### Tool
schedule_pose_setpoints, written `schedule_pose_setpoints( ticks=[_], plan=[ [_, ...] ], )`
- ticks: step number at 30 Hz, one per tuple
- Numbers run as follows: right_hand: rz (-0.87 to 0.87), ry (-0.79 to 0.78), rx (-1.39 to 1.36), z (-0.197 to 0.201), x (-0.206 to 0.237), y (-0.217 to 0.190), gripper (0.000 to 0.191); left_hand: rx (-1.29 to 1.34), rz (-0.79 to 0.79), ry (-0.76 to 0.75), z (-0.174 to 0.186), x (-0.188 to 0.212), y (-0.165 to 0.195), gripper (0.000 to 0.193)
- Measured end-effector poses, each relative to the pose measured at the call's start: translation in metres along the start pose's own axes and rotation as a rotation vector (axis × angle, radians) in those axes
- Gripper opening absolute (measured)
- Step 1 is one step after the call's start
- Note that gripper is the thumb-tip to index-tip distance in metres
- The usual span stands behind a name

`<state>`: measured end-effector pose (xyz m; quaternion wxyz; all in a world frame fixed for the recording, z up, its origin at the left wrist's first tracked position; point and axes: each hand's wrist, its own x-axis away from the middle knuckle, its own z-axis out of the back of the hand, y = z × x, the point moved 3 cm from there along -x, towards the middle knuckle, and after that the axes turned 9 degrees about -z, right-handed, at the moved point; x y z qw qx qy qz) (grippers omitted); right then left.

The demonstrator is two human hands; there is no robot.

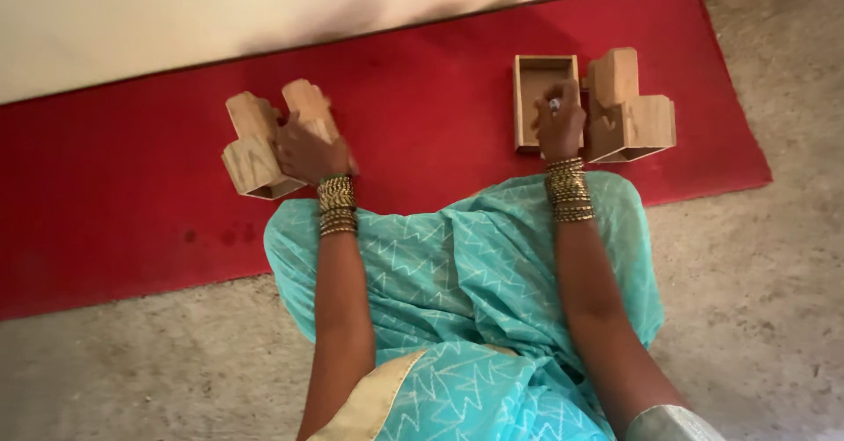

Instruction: The person sits on a red mat on the floor and wipes a set of wooden objects, including open boxes and shaped wooden pieces, one at a time with a white cloth, turning each item to wipe its surfaces and setting it aside before picking up the next.

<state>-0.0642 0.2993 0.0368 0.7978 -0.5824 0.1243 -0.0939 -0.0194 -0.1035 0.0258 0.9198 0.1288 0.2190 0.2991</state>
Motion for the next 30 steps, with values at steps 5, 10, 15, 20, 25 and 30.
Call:
schedule_pose_setpoints(
  ticks=[5,10,15,20,25,30],
  plan=[
    [0.272,0.078,0.014,-0.015,0.01,-0.01,0.021,0.617,-0.026,0.113,-0.012,0.006,0.006,0.09],
    [-0.033,0.001,-0.188,-0.038,0.019,-0.007,0.042,1.224,0.007,-0.068,-0.046,0.047,0.048,0.085],
    [-0.369,-0.127,-0.548,-0.072,0.035,-0.008,0.034,0.922,-0.146,-0.105,-0.053,0.076,0.062,0.078],
    [-0.142,-0.164,-0.818,-0.108,0.049,-0.018,0.027,0.78,-0.283,-0.087,-0.05,0.076,0.066,0.065],
    [0.316,-0.042,0.069,-0.133,0.065,-0.021,0.035,0.772,-0.212,-0.069,-0.052,0.078,0.069,0.058],
    [0.417,-0.099,0.408,-0.146,0.074,-0.02,0.063,0.747,0.117,-0.237,-0.057,0.068,0.062,0.051]
  ],
)
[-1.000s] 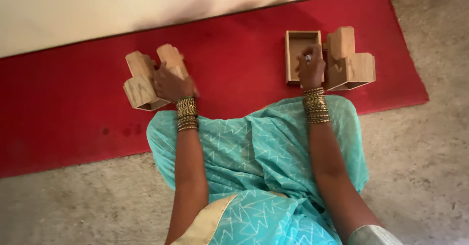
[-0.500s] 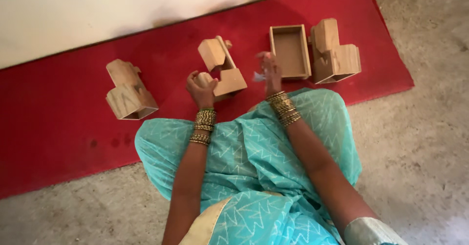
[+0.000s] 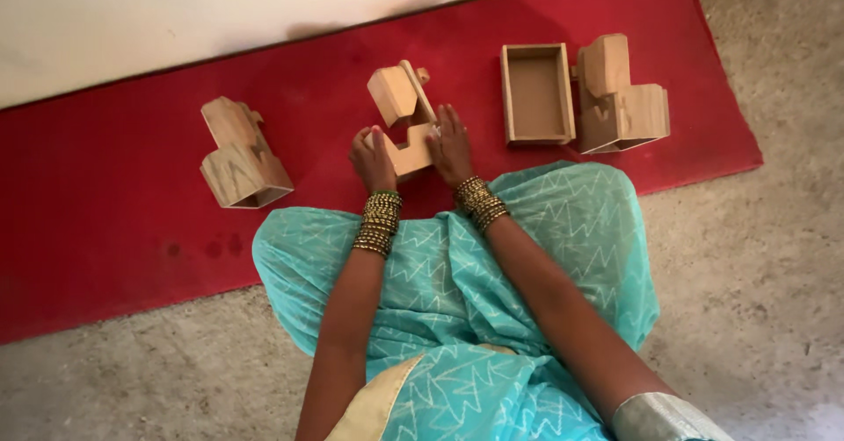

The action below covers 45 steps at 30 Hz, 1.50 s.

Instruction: The person sits on a red mat on the floor and wipes a set of wooden objects, including open boxes and shaped wooden pieces, one at a time with a white cloth, turning each item to wipe its surfaces and setting it aside before picking up the next.

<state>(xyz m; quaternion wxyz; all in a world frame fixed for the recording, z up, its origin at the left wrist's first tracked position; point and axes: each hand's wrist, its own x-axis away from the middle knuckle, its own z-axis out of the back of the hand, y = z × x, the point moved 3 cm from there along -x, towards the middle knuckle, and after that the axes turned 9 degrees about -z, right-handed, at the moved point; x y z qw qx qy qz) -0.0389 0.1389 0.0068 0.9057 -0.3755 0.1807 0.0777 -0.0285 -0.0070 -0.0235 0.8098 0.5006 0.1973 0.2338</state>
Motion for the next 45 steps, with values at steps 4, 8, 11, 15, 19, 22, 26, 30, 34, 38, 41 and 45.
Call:
schedule_pose_setpoints(
  ticks=[4,8,11,15,19,22,26,30,34,38,41,45],
  plan=[
    [-0.145,-0.381,0.366,-0.019,0.003,-0.011,0.055,-0.063,-0.236,0.027,-0.003,0.001,0.001,0.048],
    [0.083,-0.386,-0.041,-0.026,0.011,-0.042,0.063,0.181,-0.239,-0.024,-0.004,-0.005,-0.013,0.055],
    [0.197,-0.232,-0.101,-0.025,0.018,-0.046,0.076,0.693,-0.036,-0.066,-0.007,-0.013,-0.018,0.061],
    [0.054,-0.294,0.287,-0.023,0.02,-0.025,0.067,0.362,-0.021,-0.015,-0.004,-0.012,-0.015,0.061],
    [-0.23,-0.302,0.144,-0.014,0.019,-0.002,0.083,0.167,-0.134,0.036,0.001,-0.006,-0.004,0.061],
    [-0.203,-0.303,0.177,-0.013,0.022,-0.003,0.083,0.153,-0.177,0.056,0.002,-0.006,-0.004,0.06],
    [-0.047,-0.352,0.071,-0.019,0.027,-0.02,0.083,0.07,-0.183,-0.013,-0.002,-0.012,-0.014,0.06],
    [0.194,-0.341,0.138,-0.02,0.028,-0.036,0.07,0.101,-0.134,-0.059,-0.003,-0.016,-0.021,0.06],
    [0.039,-0.331,0.297,-0.017,0.023,-0.026,0.08,0.225,-0.082,-0.078,-0.002,-0.015,-0.019,0.061],
    [-0.286,-0.399,0.169,-0.012,0.024,-0.012,0.089,0.185,-0.13,-0.035,0.0,-0.012,-0.011,0.059],
    [-0.186,-0.334,0.161,-0.012,0.026,-0.017,0.09,0.1,-0.155,-0.05,0.0,-0.01,-0.012,0.056],
    [0.074,-0.34,0.041,-0.017,0.024,-0.032,0.094,0.143,-0.155,-0.07,-0.001,-0.013,-0.017,0.054]
  ],
)
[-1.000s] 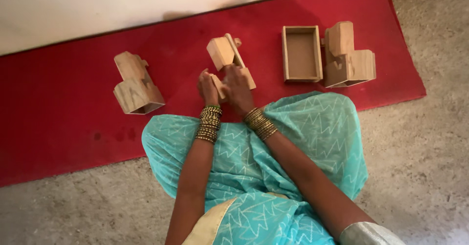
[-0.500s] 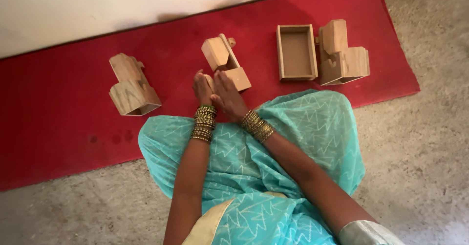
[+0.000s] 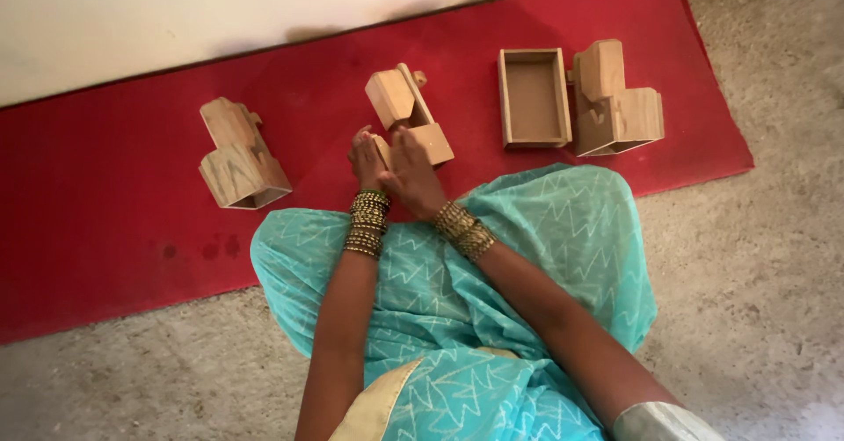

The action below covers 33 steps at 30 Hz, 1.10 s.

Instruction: The person sits on a red mat on the floor and wipes a set of wooden objects, including open boxes and shaped wooden pieces, one at a time with a white cloth, turning each item to wipe its surfaces and setting it aside before picking up the next.

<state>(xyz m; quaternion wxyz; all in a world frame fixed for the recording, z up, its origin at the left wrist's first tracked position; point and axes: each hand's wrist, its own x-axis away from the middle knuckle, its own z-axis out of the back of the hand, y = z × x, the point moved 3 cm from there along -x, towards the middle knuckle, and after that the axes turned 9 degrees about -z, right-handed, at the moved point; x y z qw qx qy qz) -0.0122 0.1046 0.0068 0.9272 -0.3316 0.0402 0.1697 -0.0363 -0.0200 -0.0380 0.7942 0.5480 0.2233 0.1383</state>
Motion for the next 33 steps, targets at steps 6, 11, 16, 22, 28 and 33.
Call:
schedule_pose_setpoints(
  ticks=[6,11,16,22,28,33],
  plan=[
    [-0.202,-0.2,0.373,0.003,-0.011,0.011,0.066,0.092,-0.144,-0.033,0.001,-0.003,0.007,0.051],
    [-0.258,0.036,0.024,0.018,-0.005,0.014,0.091,0.037,-0.167,-0.015,0.001,0.002,0.013,0.05],
    [-0.058,0.076,0.004,0.016,-0.001,-0.003,0.083,0.036,-0.252,-0.005,-0.002,-0.003,0.012,0.048],
    [-0.189,-0.13,0.365,0.008,-0.015,0.004,0.055,0.145,-0.338,-0.155,0.003,-0.006,0.015,0.038],
    [-0.241,0.278,-0.211,0.029,-0.01,0.034,0.06,0.362,-0.098,-0.215,-0.002,-0.006,0.021,0.034],
    [-0.477,0.323,-0.459,0.035,0.0,0.061,0.044,0.37,-0.033,-0.219,-0.007,-0.007,0.022,0.033]
  ],
)
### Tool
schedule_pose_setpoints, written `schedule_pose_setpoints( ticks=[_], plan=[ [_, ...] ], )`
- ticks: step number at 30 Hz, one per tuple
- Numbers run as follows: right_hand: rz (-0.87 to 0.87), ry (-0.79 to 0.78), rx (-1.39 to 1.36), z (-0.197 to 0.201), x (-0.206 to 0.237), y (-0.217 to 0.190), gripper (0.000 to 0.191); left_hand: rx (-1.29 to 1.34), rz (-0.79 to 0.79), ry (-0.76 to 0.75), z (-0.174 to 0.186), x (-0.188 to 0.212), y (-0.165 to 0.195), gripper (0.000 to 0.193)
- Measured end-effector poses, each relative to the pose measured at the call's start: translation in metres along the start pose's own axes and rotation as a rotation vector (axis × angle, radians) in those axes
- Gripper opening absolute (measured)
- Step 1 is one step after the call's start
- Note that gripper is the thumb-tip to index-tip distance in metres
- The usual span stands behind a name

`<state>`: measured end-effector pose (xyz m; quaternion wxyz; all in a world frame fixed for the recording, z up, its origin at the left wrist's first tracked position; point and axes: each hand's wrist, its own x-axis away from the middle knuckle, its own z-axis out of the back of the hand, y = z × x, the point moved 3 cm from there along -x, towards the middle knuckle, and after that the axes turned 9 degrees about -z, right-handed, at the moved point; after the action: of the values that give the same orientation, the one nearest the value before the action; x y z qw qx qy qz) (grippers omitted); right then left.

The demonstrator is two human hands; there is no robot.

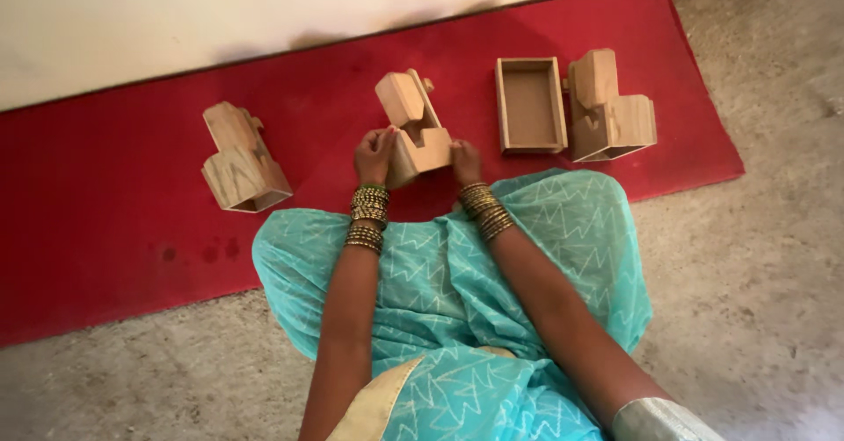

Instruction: The person sits on a red mat on the floor and wipes a set of wooden objects, including open boxes and shaped wooden pieces, one at a time with a white cloth, turning each item to wipe its surfaces and setting it aside before picking up the next.

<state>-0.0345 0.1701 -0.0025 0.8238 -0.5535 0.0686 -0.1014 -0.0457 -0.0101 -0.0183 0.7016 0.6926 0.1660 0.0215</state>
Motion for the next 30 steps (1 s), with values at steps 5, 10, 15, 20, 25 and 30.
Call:
schedule_pose_setpoints(
  ticks=[5,10,15,20,25,30],
  plan=[
    [-0.125,-0.059,-0.408,0.019,-0.01,0.004,0.038,-0.185,-0.024,0.012,0.009,0.001,0.0,0.04],
    [-0.102,-0.272,-0.776,0.024,-0.014,-0.001,0.037,0.495,0.286,0.119,0.018,0.004,-0.017,0.054],
    [-0.075,-0.275,-0.58,0.002,0.0,0.007,0.055,0.886,0.538,0.379,0.02,0.014,-0.039,0.041],
    [-0.118,-0.359,-0.762,-0.018,0.011,0.021,0.055,0.74,0.462,0.473,0.026,0.01,-0.046,0.05],
    [0.087,-0.255,-0.697,-0.013,0.0,0.018,0.062,0.025,-0.285,0.481,0.016,0.017,-0.011,0.07],
    [0.149,-0.045,-0.418,-0.016,-0.009,0.012,0.075,-0.156,-0.561,0.19,-0.003,0.03,0.027,0.067]
  ],
)
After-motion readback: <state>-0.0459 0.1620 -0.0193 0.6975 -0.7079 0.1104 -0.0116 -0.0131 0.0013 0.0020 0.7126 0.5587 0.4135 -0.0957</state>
